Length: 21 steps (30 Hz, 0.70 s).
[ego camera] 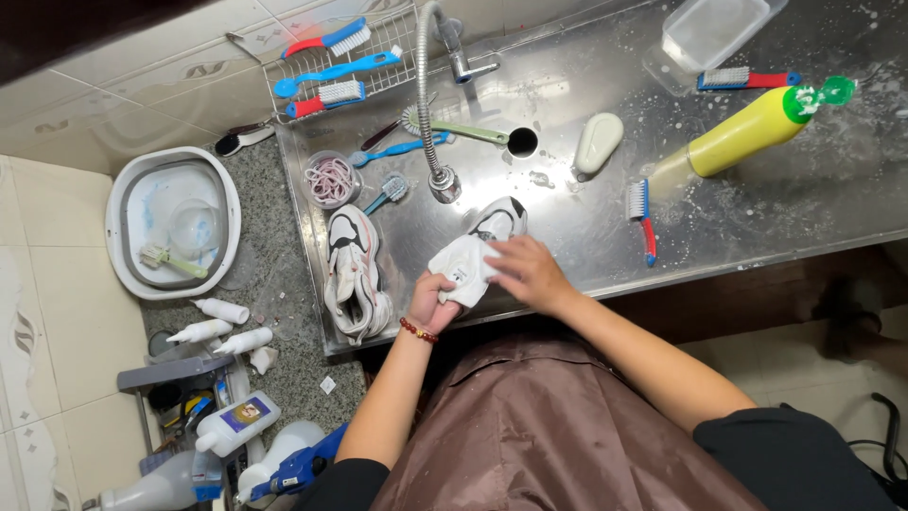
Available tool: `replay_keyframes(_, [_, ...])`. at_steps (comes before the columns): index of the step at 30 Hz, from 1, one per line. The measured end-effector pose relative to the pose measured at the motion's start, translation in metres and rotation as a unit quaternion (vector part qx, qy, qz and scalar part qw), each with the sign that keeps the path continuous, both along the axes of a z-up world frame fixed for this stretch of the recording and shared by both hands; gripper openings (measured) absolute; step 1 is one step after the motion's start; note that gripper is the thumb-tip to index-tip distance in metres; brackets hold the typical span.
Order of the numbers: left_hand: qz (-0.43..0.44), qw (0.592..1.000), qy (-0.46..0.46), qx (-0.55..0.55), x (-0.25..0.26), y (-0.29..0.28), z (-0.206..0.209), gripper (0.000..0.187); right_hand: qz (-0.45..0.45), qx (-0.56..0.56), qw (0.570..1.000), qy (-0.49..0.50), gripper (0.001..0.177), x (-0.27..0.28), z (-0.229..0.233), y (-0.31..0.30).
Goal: Clean a pair of white sneakers using a sponge and cleaning solution at a sink.
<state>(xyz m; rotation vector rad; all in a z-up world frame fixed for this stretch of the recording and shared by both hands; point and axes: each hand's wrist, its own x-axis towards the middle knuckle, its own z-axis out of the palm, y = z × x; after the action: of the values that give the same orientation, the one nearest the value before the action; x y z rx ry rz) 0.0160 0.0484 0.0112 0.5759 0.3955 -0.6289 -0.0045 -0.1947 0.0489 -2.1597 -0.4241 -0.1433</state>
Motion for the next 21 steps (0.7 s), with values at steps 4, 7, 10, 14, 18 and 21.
replay_keyframes(4, [-0.009,0.999,-0.002,-0.041,-0.017,0.007,0.003,0.062,0.039,-0.056,0.995,-0.077,0.035,0.007,0.013,-0.006])
replay_keyframes(7, [-0.008,0.998,-0.006,-0.055,-0.026,0.012,-0.005,0.059,0.045,-0.097,0.989,-0.107,0.037,0.003,0.028,-0.011])
replay_keyframes(10, [0.026,0.998,-0.009,-0.056,-0.027,0.011,0.003,0.058,0.061,-0.114,0.985,-0.114,0.039,-0.004,0.032,-0.014])
replay_keyframes(14, [0.062,0.996,0.014,-0.063,-0.032,-0.004,0.013,0.059,0.044,-0.071,0.994,-0.063,0.037,-0.006,0.031,-0.014])
replay_keyframes(18, [0.091,0.994,-0.012,-0.061,-0.034,-0.019,0.028,0.063,-0.032,0.164,0.977,0.132,0.031,-0.012,0.004,-0.013])
replay_keyframes(21, [0.093,0.993,-0.028,-0.072,-0.039,-0.031,0.027,0.069,-0.065,0.339,0.901,0.264,0.032,-0.013,-0.008,-0.021])
